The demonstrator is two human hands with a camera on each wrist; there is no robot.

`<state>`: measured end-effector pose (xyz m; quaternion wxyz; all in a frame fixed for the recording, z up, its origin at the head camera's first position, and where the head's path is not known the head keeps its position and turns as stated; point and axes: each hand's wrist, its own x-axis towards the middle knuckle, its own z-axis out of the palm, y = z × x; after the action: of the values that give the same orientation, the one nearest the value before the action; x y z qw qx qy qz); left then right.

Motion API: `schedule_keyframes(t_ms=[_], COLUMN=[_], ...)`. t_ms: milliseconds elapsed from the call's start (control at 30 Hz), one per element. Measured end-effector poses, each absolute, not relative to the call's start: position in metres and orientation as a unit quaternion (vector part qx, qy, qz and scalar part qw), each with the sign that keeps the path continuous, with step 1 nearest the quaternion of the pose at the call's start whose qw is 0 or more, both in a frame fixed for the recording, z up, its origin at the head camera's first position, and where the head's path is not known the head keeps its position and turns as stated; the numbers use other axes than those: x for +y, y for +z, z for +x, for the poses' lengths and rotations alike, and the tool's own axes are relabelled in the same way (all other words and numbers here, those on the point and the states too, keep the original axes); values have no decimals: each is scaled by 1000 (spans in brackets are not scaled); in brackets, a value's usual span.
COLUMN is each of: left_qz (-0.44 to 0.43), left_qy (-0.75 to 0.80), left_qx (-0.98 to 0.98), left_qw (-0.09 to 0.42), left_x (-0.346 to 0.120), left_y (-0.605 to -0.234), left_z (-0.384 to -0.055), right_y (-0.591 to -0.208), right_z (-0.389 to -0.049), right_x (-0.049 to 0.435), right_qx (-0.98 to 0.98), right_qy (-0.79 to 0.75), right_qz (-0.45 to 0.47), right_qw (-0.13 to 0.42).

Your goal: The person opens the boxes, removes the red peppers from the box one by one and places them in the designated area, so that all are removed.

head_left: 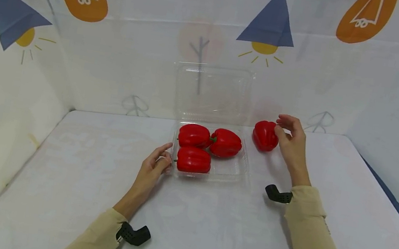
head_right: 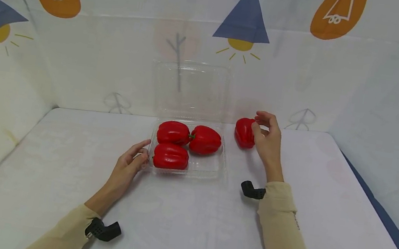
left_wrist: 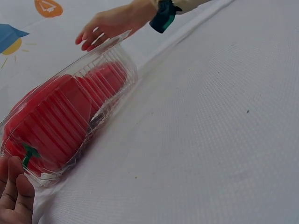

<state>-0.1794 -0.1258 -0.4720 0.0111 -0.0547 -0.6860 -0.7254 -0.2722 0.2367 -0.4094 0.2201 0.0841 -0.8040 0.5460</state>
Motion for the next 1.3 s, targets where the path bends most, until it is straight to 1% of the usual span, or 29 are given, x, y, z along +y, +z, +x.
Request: schedule_keyframes(t_ms=[200, 333, 500, 667, 867, 1100, 1300], left_qz=[-53, -52, -54, -53, -49, -50, -50], left_qy=[-726, -726, -727, -729, -732, -726, -724], left_qx=[-686, -685, -684, -683, -679, -686, -688], left_qw=[9, 8, 9, 9, 9, 10, 10], left_x=[-126, -126, -126, -125, -125, -125, -125], left_y=[-472, -472, -471, -470, -469, -469, -469], left_z=[-179, -179, -179, -178, -178, -178, -178], right_y=[-389, -384, -397, -409, -411, -411, -413], right_z=[-254, -249, -258, -267, -264, -260, -259], right_x=[218, 209, 209, 207, 197, 185, 178], right_qx=[-817, -834, -849, -859, -870, -882, -894], right_qy=[528, 502, 477, 452, 410, 384, 334], right_qz=[115, 130, 141, 179, 225, 248, 277], right_qw=[201, 188, 176, 163, 153, 112, 112])
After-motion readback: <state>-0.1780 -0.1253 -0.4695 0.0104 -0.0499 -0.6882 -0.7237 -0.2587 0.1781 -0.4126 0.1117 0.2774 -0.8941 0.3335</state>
